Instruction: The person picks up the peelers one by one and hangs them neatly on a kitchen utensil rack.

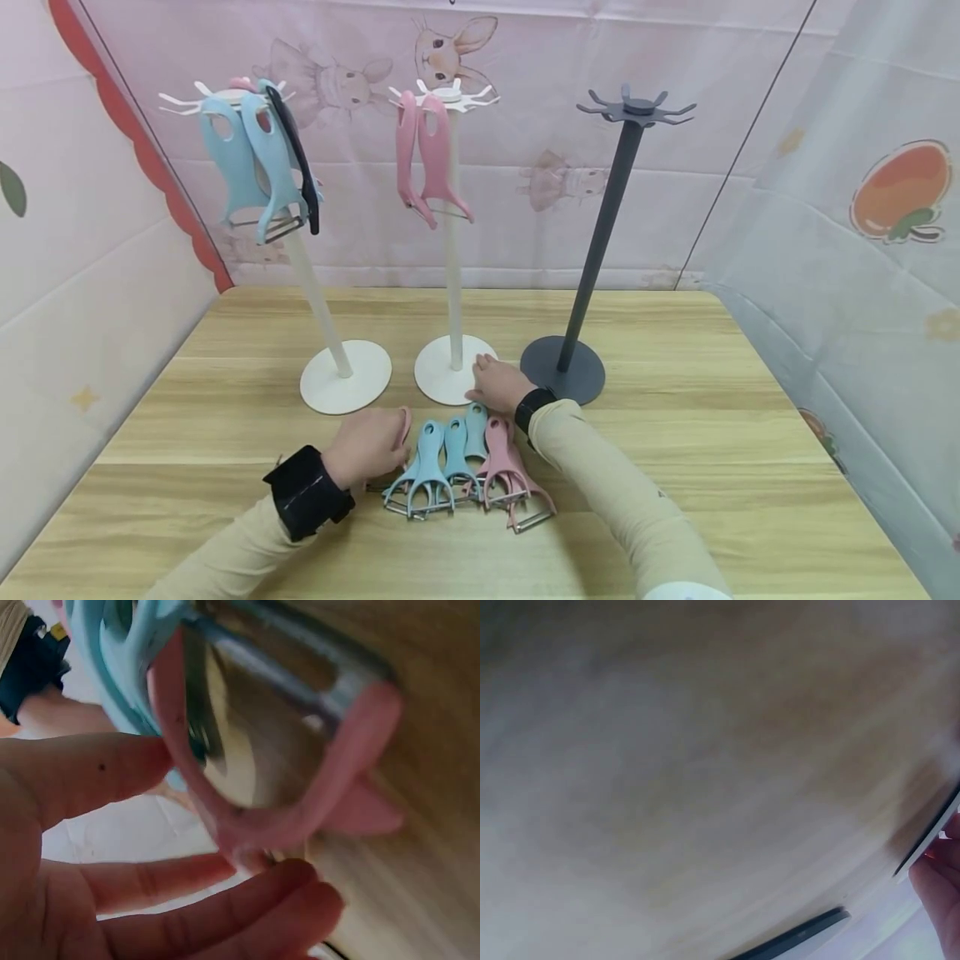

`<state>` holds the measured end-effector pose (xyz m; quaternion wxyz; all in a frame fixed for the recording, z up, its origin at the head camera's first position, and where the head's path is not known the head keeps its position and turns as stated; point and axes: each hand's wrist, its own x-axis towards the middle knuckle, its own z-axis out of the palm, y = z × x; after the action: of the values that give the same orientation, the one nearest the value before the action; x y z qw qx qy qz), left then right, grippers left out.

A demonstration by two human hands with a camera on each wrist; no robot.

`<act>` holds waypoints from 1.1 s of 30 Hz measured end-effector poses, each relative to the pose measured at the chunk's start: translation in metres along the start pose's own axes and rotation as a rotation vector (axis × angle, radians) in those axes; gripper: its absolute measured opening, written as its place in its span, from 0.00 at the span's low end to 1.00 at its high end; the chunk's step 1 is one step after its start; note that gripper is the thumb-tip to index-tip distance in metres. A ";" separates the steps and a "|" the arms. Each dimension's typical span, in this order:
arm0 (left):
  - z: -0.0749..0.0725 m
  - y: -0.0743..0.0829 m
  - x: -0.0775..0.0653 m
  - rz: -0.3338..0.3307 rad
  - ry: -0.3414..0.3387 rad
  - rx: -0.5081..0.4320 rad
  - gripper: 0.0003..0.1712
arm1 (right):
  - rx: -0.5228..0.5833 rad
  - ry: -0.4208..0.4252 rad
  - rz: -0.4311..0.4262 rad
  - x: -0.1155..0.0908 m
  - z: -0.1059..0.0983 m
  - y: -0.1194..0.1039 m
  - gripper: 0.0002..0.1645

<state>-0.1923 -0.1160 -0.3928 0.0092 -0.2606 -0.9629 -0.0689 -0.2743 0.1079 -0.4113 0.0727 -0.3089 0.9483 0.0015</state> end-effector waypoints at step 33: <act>-0.071 -0.006 0.037 0.007 0.707 -0.329 0.28 | 0.016 0.045 -0.023 0.000 0.004 0.002 0.33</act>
<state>-0.2285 -0.1125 -0.3208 0.2988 -0.2223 -0.8755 -0.3079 -0.2749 0.1098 -0.4149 0.0540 -0.3190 0.9461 -0.0138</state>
